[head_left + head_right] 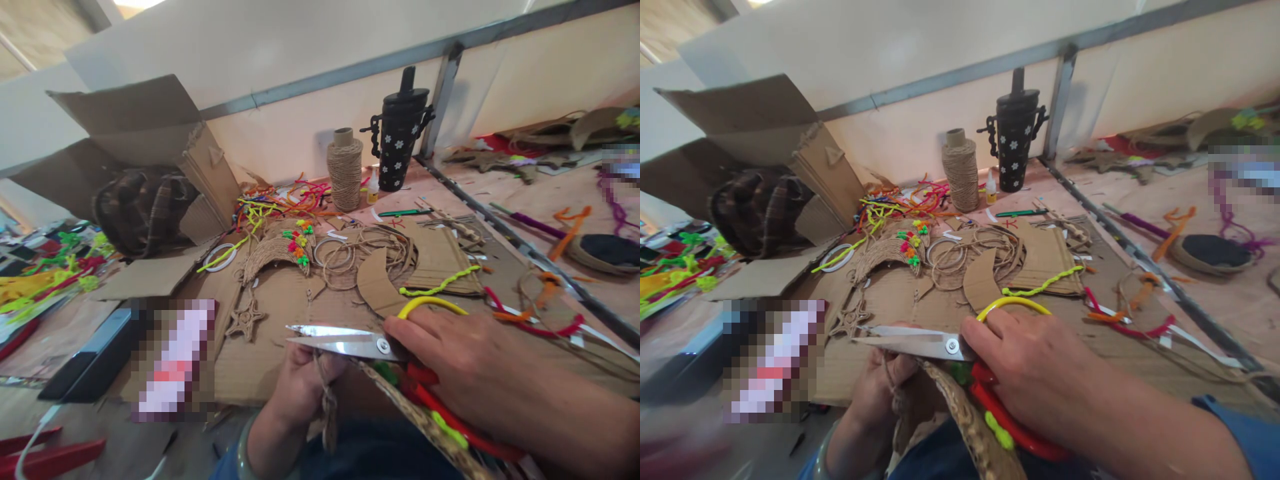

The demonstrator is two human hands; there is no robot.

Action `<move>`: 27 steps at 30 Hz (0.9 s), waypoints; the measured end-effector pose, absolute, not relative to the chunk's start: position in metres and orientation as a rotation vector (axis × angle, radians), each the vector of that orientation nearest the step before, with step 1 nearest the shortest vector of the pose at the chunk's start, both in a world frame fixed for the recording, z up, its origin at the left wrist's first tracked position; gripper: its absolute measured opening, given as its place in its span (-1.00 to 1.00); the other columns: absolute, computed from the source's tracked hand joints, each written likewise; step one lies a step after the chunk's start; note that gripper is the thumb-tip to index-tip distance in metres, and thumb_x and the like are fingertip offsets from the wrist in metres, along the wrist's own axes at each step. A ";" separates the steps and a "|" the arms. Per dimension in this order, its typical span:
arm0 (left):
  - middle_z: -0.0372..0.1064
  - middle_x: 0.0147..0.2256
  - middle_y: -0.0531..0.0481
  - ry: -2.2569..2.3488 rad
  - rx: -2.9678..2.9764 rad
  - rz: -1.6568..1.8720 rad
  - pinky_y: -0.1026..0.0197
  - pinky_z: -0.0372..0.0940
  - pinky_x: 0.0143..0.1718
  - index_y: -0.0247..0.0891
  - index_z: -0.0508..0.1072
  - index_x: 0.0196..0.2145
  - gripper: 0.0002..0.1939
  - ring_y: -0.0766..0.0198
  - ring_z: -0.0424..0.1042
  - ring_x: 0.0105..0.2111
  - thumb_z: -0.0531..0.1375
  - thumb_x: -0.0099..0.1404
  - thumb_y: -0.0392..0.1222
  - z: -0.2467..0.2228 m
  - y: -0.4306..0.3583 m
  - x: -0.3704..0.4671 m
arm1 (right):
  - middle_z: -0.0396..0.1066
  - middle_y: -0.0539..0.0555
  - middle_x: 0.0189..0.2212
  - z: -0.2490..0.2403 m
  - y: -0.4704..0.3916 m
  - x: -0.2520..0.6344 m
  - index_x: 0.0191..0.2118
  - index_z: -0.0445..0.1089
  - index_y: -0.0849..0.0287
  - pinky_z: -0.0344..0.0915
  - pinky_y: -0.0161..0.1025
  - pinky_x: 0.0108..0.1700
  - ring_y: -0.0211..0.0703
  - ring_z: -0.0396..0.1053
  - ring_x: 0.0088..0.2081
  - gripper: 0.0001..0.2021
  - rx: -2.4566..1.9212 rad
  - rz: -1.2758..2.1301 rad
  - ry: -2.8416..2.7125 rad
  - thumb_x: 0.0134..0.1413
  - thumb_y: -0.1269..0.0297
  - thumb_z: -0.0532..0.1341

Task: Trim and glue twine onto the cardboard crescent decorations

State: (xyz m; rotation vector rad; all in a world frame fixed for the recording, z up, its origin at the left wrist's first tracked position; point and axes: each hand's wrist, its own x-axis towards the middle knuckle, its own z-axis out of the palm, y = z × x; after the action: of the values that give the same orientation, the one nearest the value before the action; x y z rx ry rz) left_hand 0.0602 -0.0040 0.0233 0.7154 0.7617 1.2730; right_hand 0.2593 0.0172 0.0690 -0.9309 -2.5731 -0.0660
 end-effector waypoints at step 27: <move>0.63 -0.32 0.07 0.509 1.163 1.278 0.13 0.38 -0.02 -0.08 0.62 -0.30 -0.88 0.25 0.56 -0.25 0.33 0.20 -0.28 0.014 -0.001 0.055 | 0.50 0.11 -0.22 0.042 0.029 0.313 -0.02 0.31 0.10 0.40 -0.14 -0.18 -0.01 0.47 -0.17 -0.70 -1.045 0.048 -2.327 0.12 0.42 0.10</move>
State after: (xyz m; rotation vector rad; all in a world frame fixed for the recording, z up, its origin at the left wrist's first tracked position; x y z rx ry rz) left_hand 0.0551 -0.0013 0.0138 1.1626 0.5092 1.2784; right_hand 0.3131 0.0291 0.0415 -1.0446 -2.3268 0.0482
